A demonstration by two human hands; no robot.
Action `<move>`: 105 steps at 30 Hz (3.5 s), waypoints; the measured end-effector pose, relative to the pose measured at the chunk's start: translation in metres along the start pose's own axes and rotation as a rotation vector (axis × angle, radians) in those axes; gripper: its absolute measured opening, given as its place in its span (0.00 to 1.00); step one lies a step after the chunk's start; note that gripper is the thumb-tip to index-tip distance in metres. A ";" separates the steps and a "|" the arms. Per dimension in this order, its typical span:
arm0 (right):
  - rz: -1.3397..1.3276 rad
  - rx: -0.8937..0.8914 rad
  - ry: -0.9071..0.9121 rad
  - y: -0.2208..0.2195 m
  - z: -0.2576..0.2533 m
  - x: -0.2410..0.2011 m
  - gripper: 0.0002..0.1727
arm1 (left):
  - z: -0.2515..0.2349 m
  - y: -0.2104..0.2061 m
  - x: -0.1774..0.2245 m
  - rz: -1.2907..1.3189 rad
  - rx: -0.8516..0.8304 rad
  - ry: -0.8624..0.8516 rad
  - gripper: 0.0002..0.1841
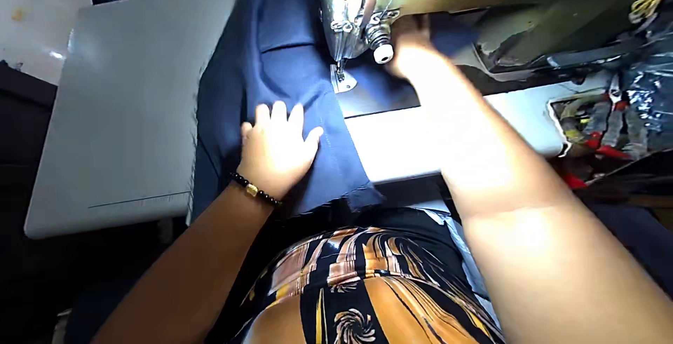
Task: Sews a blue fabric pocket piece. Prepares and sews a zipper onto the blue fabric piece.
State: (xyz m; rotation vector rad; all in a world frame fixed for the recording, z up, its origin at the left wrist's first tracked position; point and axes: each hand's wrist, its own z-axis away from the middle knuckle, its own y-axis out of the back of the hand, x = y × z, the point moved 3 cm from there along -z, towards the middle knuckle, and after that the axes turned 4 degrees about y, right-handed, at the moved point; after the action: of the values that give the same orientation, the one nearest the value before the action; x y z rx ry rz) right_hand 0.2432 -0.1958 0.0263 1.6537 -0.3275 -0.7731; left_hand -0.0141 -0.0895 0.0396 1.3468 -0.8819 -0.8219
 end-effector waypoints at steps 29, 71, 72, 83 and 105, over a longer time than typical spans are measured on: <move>-0.196 -0.221 -1.101 -0.127 0.430 0.226 0.20 | 0.033 -0.072 -0.052 0.177 0.002 -0.460 0.35; -0.156 0.170 0.378 -0.052 0.116 -0.027 0.24 | -0.084 0.002 0.009 0.020 -0.058 0.194 0.38; -0.155 0.174 0.384 -0.052 0.117 -0.025 0.24 | -0.094 0.006 0.008 0.050 -0.053 0.225 0.41; -0.099 0.152 0.363 -0.056 0.119 -0.034 0.24 | -0.056 -0.028 0.004 -0.055 -0.072 0.012 0.23; -0.145 0.114 0.415 -0.062 0.099 -0.053 0.26 | -0.058 -0.024 -0.034 0.817 -0.166 0.158 0.39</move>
State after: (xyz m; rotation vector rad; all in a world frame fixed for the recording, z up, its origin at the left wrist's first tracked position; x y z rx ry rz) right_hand 0.1276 -0.2245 -0.0216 1.9126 0.0427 -0.5045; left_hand 0.0230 -0.0346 0.0124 0.7753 -1.0913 -0.1431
